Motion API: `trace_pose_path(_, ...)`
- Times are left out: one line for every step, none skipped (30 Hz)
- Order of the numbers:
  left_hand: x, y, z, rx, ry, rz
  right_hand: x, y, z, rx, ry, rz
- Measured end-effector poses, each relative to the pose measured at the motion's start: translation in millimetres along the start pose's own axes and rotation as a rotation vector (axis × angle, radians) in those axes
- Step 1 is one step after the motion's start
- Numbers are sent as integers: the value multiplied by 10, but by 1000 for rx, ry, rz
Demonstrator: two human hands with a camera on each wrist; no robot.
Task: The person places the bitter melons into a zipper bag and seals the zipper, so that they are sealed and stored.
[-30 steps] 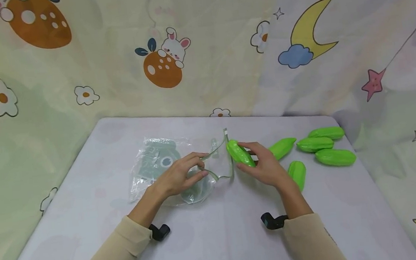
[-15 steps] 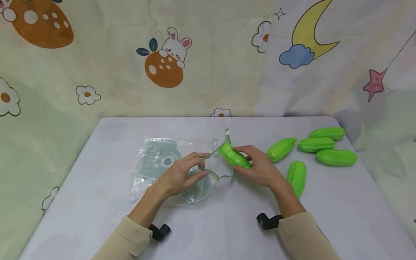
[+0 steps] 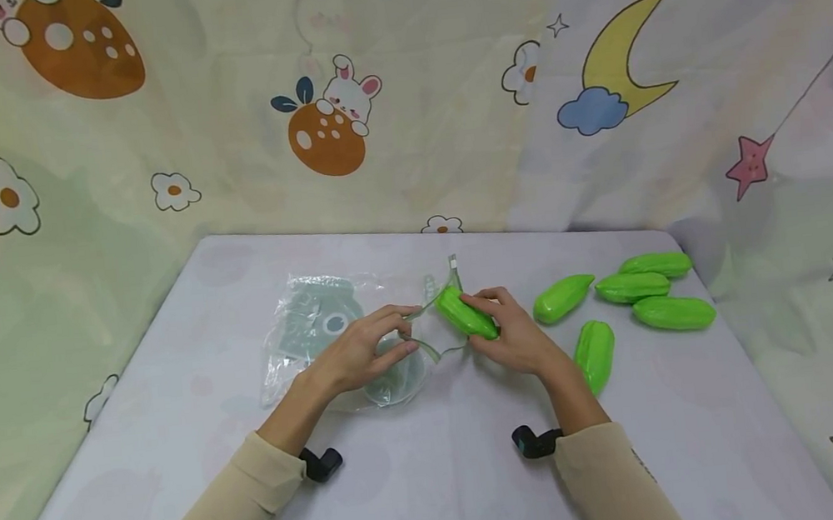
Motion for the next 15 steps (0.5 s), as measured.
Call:
trace_pose_path(0,-2,-1,-1,3,-1,-1,-3,-1,-6,-2,10)
trace_pose_path(2,-3,-3,0,6,-1,-2,-8,-3,-14,-6,17)
trace_pose_path(1,-4,-6,0,14,-3,-4,-14,-5,-23,-8,25)
trace_pose_path(2,-5,-9,0,21,-4,-7,-19,-7,-33,-11,33)
trace_pose_path(5,-4,-12,1,26,-5,-11,-23,-8,-40,-15,40)
trace_pose_path(9,-4,-17,3,32,-7,-16,-26,-10,-49,-18,44)
trace_pose_path(11,-5,-21,5,40,-10,-19,-28,-12,-56,-23,46)
trace_pose_path(13,-6,-25,5,46,-13,-22,-31,-13,-63,-29,47)
trace_pose_path(13,-6,-27,6,50,-15,-26,-32,-14,-67,-28,47)
trace_pose_path(15,-7,-30,7,50,-16,-28,-34,-12,-71,-31,44)
trace_pose_path(14,-9,-32,9,52,-18,-30,-34,-10,-77,-31,44)
trace_pose_path(12,-13,-33,10,53,-19,-32,-37,-8,-83,-32,43)
trace_pose_path(12,-16,-33,10,54,-22,-35,-39,-7,-88,-33,43)
trace_pose_path(12,-20,-34,10,53,-22,-36,-42,-5,-92,-35,42)
trace_pose_path(10,-24,-33,10,54,-23,-35,-44,-3,-95,-36,40)
Point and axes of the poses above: each hand's wrist, its own y-axis away from the middle knuckle, its own z-axis out of the back of the hand, x = y × z, the point moved 4 cm from there along -y, towards the middle knuckle, and after that the axes turned 10 degrees about y, right-handed, at the moved point
